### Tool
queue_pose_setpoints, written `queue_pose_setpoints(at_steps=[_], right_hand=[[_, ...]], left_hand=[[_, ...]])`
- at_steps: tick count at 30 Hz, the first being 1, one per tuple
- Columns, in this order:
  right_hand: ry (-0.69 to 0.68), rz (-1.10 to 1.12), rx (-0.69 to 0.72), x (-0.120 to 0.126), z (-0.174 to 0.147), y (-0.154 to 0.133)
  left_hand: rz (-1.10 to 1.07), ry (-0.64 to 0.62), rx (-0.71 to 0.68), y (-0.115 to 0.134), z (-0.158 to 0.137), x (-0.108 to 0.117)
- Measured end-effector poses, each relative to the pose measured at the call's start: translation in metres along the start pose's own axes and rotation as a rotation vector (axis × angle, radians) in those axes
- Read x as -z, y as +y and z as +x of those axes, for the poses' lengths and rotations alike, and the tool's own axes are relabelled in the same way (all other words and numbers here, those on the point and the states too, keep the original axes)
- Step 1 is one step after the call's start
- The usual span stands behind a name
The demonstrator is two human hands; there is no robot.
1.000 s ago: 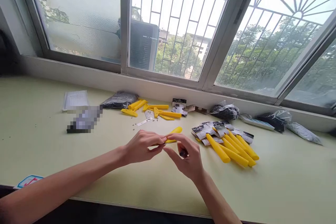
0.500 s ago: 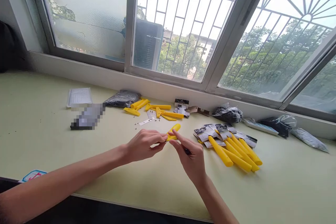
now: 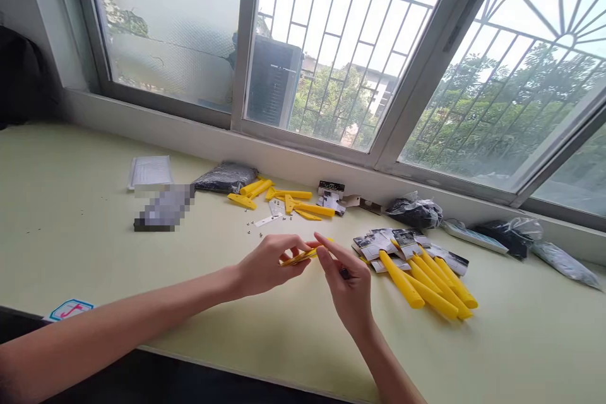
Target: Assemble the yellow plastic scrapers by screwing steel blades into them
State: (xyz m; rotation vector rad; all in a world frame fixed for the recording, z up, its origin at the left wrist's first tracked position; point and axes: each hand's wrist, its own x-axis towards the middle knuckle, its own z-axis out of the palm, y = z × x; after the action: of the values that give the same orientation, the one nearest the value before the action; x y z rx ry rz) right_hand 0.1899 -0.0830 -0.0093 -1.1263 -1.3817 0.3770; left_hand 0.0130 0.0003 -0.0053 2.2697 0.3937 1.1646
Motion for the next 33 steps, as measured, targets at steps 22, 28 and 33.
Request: queue_pose_setpoints(at_steps=[22,28,33], right_hand=[[-0.079,-0.044,0.153,0.002,0.002,-0.006],[-0.122,-0.002,0.129,0.004,0.001,-0.008],[-0.134,0.052,0.127,0.006,-0.001,-0.008]], left_hand=[[-0.203,0.041,0.102,-0.008,-0.005,-0.01],[-0.251,0.074,0.085,-0.007,-0.003,-0.01],[-0.263,0.082,0.04,-0.008,-0.004,-0.011]])
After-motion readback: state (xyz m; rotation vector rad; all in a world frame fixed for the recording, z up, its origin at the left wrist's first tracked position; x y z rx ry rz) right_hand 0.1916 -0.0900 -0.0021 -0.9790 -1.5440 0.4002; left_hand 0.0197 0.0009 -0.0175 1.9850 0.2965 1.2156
